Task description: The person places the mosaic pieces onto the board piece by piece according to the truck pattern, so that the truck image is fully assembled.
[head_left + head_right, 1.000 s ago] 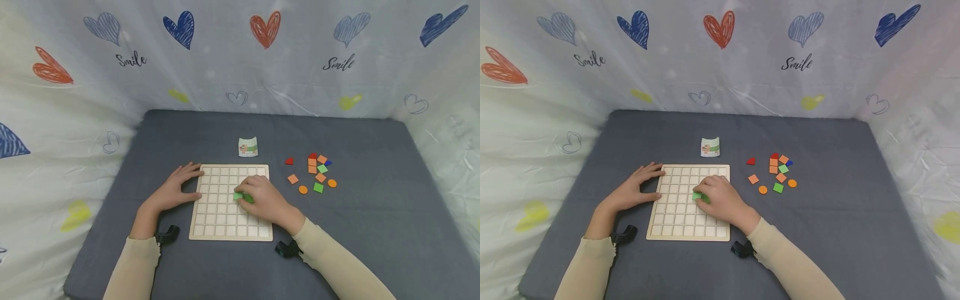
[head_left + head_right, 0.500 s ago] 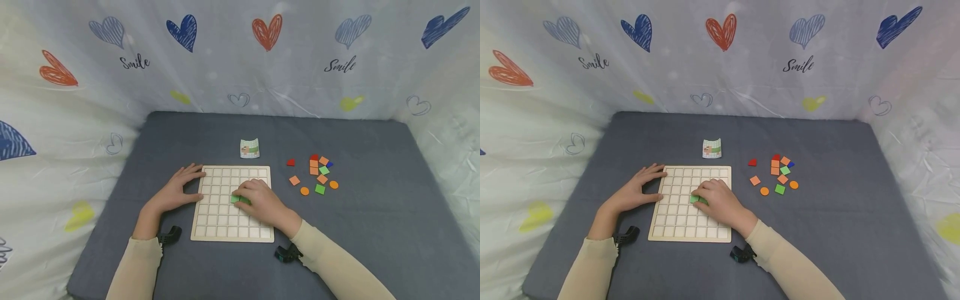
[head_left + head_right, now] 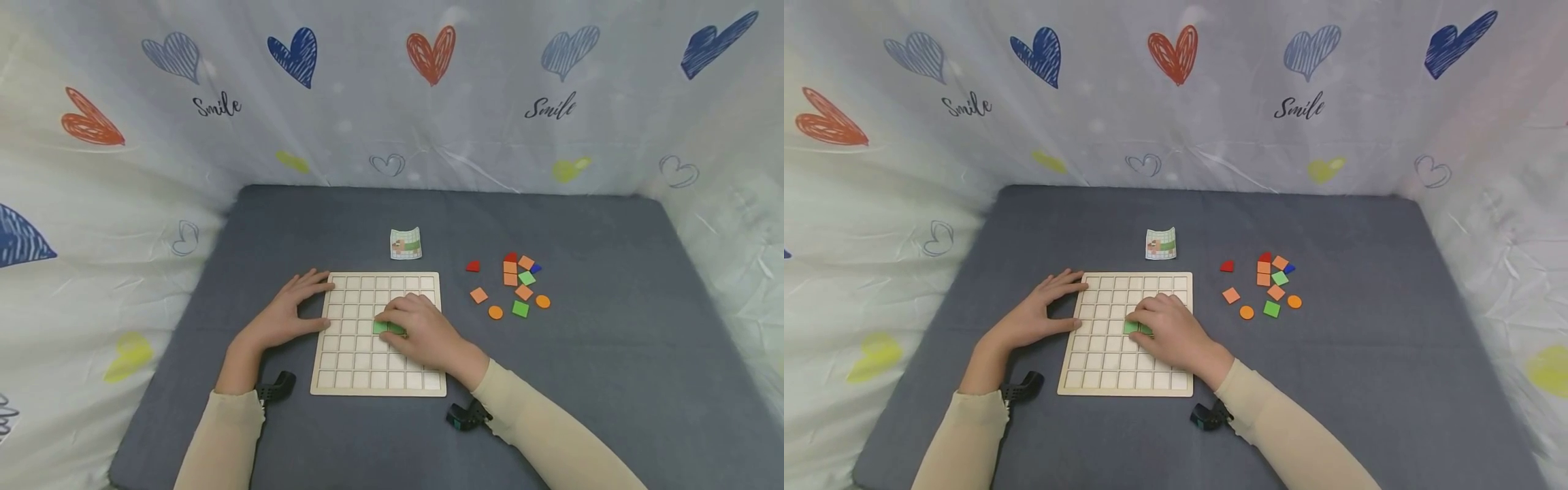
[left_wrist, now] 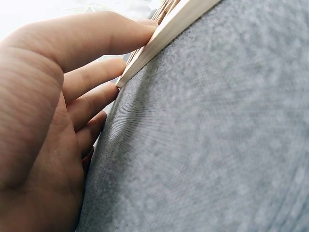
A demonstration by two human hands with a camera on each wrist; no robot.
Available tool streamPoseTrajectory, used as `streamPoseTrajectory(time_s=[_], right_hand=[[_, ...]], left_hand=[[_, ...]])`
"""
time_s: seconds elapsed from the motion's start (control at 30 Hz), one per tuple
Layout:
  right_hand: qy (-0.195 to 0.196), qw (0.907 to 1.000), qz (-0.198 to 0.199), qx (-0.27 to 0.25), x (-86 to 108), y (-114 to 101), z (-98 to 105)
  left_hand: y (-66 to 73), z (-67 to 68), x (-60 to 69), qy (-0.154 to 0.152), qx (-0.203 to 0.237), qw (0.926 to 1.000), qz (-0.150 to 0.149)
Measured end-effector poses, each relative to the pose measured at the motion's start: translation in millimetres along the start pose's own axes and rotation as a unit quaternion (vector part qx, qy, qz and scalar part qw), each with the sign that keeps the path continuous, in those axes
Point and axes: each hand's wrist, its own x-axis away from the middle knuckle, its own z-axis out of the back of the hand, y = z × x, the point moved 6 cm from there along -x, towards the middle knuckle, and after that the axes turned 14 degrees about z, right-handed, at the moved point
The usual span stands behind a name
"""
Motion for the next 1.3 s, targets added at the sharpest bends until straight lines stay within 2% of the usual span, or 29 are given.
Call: streamPoseTrajectory(time_s=[0.67, 0.93, 1.17, 1.3], right_hand=[[0.021, 0.9995, 0.024, 0.002, 2.4, -1, 3], [0.078, 0.9963, 0.029, 0.021, 5.1, 2, 16], [0.103, 0.9936, 0.018, 0.041, 16.6, 11, 29], [0.119, 0.9905, 0.0, 0.069, 35.0, 23, 45]], left_hand=[[0.4, -0.2, 0.3, -0.001, -0.001, 1.0, 0.003], [1.2, 1.7, 1.1, -0.004, -0.001, 1.0, 0.008], [-2.5, 2.1, 2.4, 0.0, -0.001, 1.0, 0.006], [-0.1, -0.1, -0.3, -0.002, -0.001, 1.0, -0.001]])
